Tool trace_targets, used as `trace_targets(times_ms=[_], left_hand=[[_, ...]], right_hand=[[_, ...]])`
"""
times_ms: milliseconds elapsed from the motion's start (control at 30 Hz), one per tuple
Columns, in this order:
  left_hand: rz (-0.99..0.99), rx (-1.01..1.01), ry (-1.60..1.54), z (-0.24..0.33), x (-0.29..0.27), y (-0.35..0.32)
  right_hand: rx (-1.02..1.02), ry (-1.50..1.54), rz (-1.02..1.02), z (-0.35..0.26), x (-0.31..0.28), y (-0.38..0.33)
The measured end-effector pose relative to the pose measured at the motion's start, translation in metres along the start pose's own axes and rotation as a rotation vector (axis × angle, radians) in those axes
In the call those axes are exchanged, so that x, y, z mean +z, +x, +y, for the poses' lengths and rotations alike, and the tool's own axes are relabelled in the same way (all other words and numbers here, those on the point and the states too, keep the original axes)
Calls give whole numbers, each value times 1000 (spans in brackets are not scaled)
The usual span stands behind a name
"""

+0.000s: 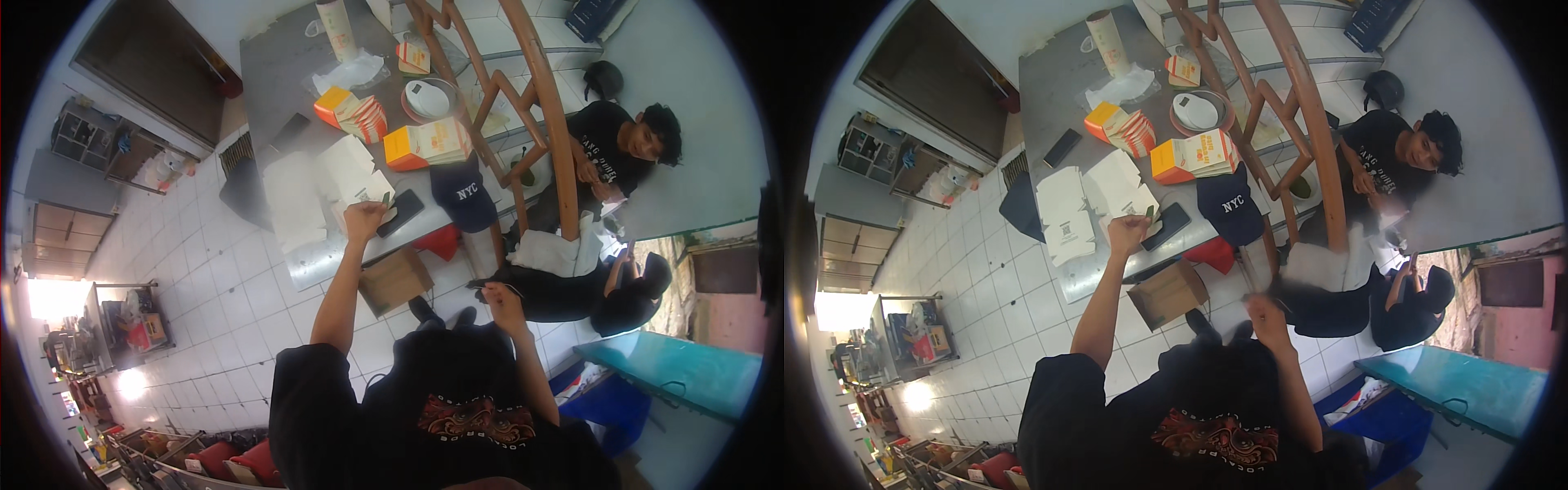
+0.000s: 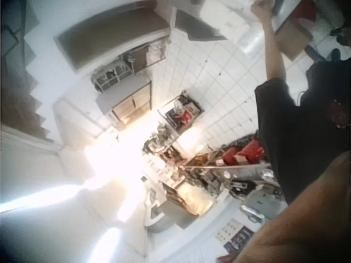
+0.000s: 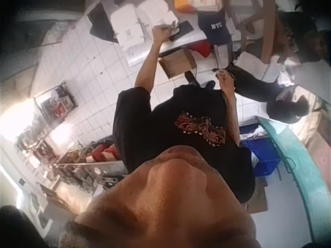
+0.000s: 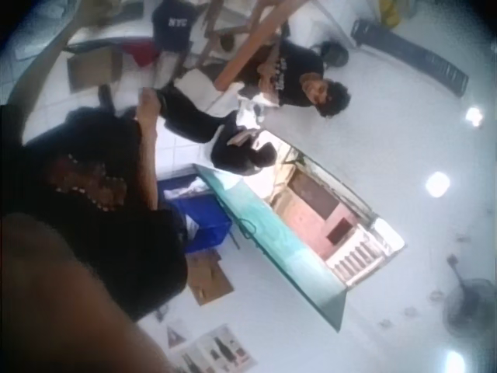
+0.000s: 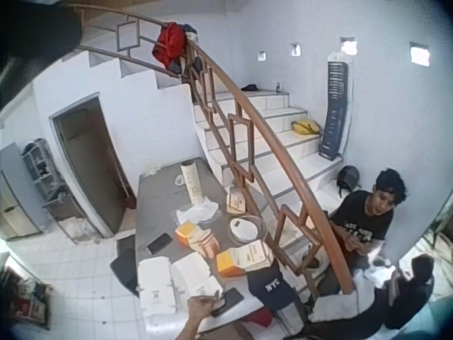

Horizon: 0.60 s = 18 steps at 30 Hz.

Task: The person folds and assembles cardboard food containers by hand on a stainless steel table in a commercial kitchen.

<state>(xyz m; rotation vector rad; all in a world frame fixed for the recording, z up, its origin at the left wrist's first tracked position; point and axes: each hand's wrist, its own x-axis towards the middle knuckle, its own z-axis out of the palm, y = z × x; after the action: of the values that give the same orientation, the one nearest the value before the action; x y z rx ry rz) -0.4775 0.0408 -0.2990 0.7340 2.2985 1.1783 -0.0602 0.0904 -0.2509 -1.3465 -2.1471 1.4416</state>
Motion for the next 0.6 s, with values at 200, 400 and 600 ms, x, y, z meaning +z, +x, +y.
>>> trace_targets(times_ms=[200,400,600], left_hand=[[-19,48,-4,9,-7,0],[388,252,-117,5,-12,0],[642,522,-136,102,-52,-56]], right_hand=[[23,43,-25,13,1,-10],[10,20,-58,10,-3,-24],[-74,79,-206,-6,0,3]])
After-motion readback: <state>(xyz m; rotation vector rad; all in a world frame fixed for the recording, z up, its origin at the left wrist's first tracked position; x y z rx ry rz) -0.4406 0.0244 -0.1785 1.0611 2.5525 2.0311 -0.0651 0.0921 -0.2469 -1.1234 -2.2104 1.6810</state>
